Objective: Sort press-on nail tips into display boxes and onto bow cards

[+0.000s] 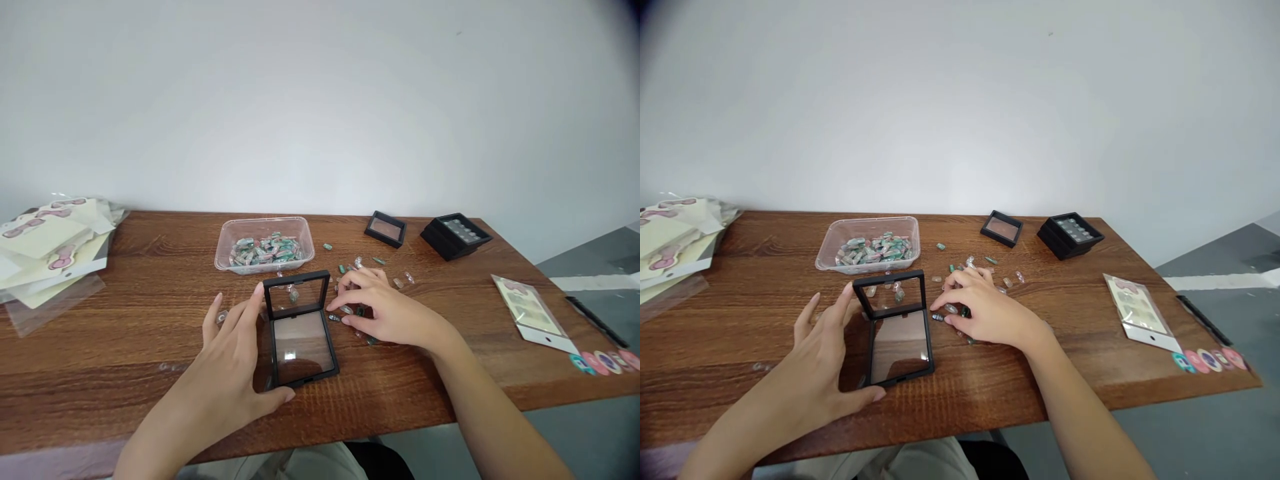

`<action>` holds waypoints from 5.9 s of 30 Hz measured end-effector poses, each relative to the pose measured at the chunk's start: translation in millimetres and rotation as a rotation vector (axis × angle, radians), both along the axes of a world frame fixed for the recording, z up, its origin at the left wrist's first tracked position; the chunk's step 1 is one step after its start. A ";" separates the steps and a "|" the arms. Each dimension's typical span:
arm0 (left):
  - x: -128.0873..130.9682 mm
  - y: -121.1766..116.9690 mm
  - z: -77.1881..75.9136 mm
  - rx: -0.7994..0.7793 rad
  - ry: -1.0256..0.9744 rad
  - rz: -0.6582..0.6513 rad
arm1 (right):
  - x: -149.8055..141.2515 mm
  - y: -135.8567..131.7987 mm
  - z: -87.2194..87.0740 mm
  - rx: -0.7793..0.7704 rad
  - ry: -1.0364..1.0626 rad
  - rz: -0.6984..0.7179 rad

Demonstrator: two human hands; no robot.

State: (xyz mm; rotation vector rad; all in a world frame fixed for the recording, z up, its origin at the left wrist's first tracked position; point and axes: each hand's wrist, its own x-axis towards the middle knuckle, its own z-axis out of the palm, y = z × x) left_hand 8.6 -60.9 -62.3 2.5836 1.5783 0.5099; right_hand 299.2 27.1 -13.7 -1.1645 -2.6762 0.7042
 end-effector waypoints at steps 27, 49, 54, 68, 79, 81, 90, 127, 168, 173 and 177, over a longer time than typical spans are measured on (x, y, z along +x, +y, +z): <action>3.4 1.0 6.1 -0.045 0.008 0.001 | -10.2 -4.8 -4.1 0.085 0.019 0.050; 6.6 2.4 9.5 -0.068 0.004 -0.002 | -10.8 -12.6 2.2 0.355 0.206 0.120; 9.6 1.1 10.1 -0.057 -0.002 0.001 | -20.5 -21.1 -0.1 0.399 0.301 0.189; 25.8 -0.2 10.9 -0.036 0.005 -0.052 | -41.7 -29.2 -25.1 0.483 0.084 0.167; 26.0 -1.4 11.2 -0.029 0.019 -0.041 | -40.3 -30.4 -27.0 0.431 0.015 0.155; 25.4 -1.4 10.4 -0.023 0.021 -0.042 | -40.8 -30.3 -26.1 0.424 0.007 0.148; 23.9 -1.0 4.6 0.001 0.011 -0.043 | -41.9 -31.5 -20.3 0.404 0.077 0.120; 13.1 2.6 -12.0 0.112 0.036 -0.035 | 69.7 1.9 2.8 -0.054 -0.096 -0.492; 10.2 3.0 -3.5 0.034 0.035 -0.016 | 7.8 -17.9 -14.9 0.141 0.074 0.050; 9.9 2.6 -2.4 0.031 0.013 -0.013 | 9.2 -18.0 -10.9 0.104 0.039 0.001; 10.7 2.7 -0.7 0.025 0.009 -0.014 | 7.7 -16.7 -10.4 0.089 0.017 0.006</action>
